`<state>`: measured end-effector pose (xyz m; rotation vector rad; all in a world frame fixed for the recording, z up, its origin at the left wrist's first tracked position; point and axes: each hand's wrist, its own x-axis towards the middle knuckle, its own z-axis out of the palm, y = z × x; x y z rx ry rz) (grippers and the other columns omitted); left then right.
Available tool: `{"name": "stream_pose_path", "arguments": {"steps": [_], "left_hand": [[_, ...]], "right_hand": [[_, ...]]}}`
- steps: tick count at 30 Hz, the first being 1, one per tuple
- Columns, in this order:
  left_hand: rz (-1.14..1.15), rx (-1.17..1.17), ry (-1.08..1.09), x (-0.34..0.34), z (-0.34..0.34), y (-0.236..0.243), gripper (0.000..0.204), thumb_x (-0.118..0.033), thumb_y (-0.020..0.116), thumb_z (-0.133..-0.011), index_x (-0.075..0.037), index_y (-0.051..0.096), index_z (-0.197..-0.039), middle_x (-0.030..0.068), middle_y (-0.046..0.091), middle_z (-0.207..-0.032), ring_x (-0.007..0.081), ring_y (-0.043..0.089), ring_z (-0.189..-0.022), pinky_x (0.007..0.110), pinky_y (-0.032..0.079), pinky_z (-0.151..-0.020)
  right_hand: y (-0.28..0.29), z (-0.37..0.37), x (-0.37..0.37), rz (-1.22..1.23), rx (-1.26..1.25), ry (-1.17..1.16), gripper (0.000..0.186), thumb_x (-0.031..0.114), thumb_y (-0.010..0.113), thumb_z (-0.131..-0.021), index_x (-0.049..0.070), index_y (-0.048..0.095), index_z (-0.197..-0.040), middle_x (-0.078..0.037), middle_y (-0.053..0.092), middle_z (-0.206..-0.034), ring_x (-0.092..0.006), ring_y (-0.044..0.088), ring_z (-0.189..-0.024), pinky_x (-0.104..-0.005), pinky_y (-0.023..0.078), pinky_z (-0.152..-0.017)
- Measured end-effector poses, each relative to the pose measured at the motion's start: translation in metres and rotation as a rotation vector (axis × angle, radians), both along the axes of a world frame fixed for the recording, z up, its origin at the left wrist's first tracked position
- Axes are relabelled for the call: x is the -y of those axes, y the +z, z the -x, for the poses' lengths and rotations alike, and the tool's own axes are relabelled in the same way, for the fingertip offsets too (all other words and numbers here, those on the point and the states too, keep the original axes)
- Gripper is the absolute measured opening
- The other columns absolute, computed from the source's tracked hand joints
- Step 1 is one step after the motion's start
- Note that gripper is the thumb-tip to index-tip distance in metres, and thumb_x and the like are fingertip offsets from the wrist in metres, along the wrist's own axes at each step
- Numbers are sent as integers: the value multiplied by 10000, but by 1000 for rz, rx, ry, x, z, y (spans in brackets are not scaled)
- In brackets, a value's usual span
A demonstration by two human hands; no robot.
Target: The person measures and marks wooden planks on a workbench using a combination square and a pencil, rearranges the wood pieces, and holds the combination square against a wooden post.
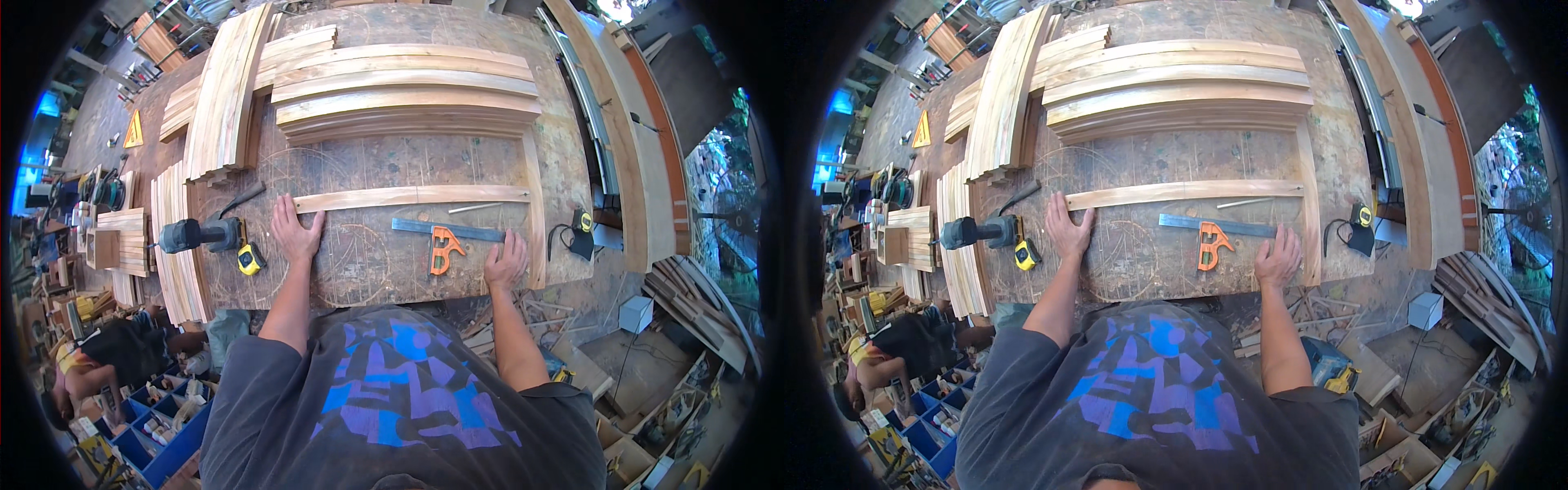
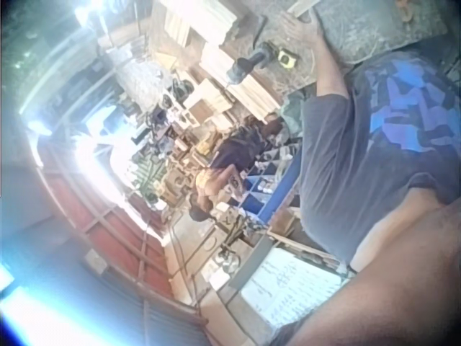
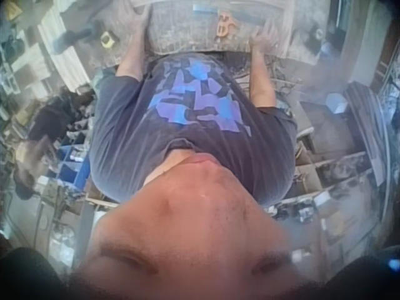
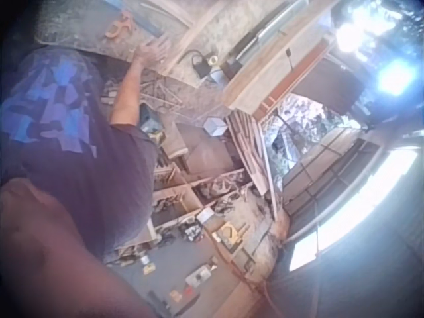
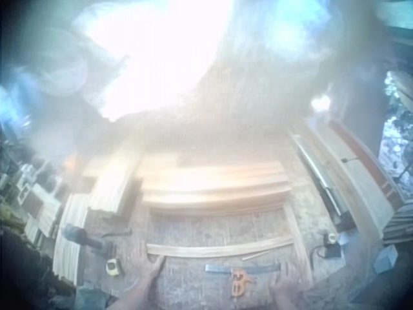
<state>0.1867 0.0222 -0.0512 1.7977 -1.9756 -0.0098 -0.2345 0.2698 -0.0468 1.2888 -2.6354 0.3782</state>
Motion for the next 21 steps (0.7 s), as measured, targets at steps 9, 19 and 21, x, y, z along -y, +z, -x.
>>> {"name": "stream_pose_path", "arguments": {"steps": [9,19,21], "left_hand": [[-35,53,-17,1,-3,-4,873,-624,674,-870,-94,459,-1530,131,469,-1565,326,386,-1472,485,275,-1208],[-31,66,-1,0,-1,-2,869,-623,676,-870,-101,458,-1529,117,469,-1566,313,393,-1470,482,279,-1206],[-27,65,-2,0,-1,-3,867,-621,678,-869,-102,458,-1529,117,470,-1566,310,393,-1469,482,281,-1205]], "right_hand": [[-2,1,0,18,1,8,596,304,646,-892,140,553,-1457,-154,551,-1454,-374,497,-1346,-510,376,-1137],[4,0,1,8,12,4,576,295,646,-897,136,563,-1445,-150,549,-1447,-366,492,-1349,-509,375,-1135],[4,-1,0,7,14,3,576,294,647,-898,137,562,-1445,-150,548,-1448,-363,490,-1350,-509,374,-1136]]}}
